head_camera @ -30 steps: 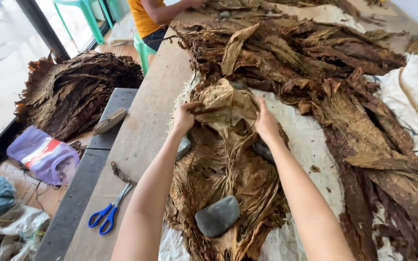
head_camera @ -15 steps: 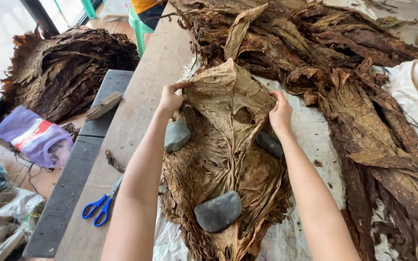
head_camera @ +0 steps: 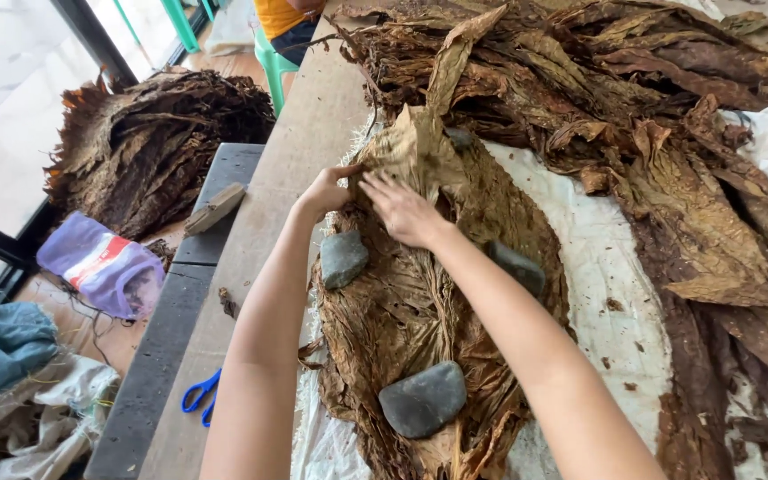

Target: Flattening large dried tobacco leaves on a wooden surface and using stones as weights to keep them flat.

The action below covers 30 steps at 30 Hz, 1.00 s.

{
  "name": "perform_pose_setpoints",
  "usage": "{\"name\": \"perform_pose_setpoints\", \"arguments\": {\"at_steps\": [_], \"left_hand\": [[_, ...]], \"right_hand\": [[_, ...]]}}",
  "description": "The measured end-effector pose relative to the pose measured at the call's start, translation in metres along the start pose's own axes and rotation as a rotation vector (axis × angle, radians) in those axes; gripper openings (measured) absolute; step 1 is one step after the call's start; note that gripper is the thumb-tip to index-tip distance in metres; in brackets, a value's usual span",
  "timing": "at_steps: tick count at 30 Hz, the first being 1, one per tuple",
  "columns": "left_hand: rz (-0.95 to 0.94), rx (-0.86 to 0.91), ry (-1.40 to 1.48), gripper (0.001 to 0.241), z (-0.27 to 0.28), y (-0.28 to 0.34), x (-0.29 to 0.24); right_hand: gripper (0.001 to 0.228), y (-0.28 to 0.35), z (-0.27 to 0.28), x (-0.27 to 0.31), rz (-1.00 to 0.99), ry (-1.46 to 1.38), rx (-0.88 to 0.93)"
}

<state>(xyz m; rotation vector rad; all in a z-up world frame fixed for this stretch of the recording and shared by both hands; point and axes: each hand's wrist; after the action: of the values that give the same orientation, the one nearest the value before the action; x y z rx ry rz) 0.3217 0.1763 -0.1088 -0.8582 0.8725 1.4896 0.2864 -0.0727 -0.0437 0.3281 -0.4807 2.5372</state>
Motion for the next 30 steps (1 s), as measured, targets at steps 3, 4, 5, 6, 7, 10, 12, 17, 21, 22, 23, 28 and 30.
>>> {"name": "perform_pose_setpoints", "arguments": {"at_steps": [3,4,5,6,7,10,12,17,21,22,23,28,30], "left_hand": [[0.128,0.046,0.142,0.078,0.006,-0.015,0.023],[0.135,0.047,0.144,0.078,0.007,-0.009,0.018],[0.118,-0.021,0.143,0.084,0.008,-0.004,0.013],[0.099,-0.086,0.139,0.092,0.009,0.0,0.006],[0.104,-0.082,0.139,0.092,0.012,0.016,0.001],[-0.054,-0.255,-0.328,0.085,0.026,0.073,-0.042],[-0.049,0.193,-0.269,0.094,0.035,0.136,-0.095],[-0.141,0.321,-0.673,0.135,0.029,0.176,-0.068],[-0.031,0.202,-0.576,0.116,0.046,0.167,-0.051],[-0.05,0.196,-0.585,0.116,0.049,0.171,-0.071],[0.002,0.125,-0.359,0.116,0.052,0.176,-0.09],[0.082,-0.047,0.471,0.091,0.023,0.099,-0.055],[0.137,-0.07,0.679,0.069,0.005,0.063,-0.06]], "right_hand": [[0.059,-0.005,-0.033,-0.027,-0.23,0.018,0.169],[0.059,-0.005,-0.026,-0.02,-0.231,0.014,0.175],[0.059,-0.004,-0.02,-0.014,-0.262,-0.01,0.204],[0.06,-0.004,-0.012,-0.009,-0.296,-0.033,0.23],[0.06,-0.004,-0.017,-0.01,-0.299,-0.037,0.234],[0.059,-0.01,-0.022,-0.016,-0.334,-0.033,0.237],[0.06,-0.013,-0.024,-0.017,-0.379,-0.028,0.271],[0.065,-0.03,-0.051,-0.027,-0.436,0.017,0.287],[0.06,-0.026,-0.045,-0.014,-0.415,0.068,0.261],[0.06,-0.026,-0.048,-0.017,-0.417,0.077,0.24],[0.059,-0.027,-0.051,-0.021,-0.426,0.089,0.251],[0.057,-0.024,-0.068,-0.025,-0.409,0.046,0.212],[0.048,-0.026,-0.087,-0.043,-0.382,0.111,0.09]]}}
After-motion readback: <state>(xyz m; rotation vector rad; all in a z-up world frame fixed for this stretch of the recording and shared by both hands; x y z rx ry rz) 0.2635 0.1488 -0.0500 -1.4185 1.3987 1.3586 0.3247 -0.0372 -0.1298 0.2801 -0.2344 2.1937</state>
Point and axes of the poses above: each hand's wrist, its own y-axis away from the middle knuckle, its own z-axis out of the back of the hand, x = y × z, and after that the axes turned 10 degrees about -y, right-handed
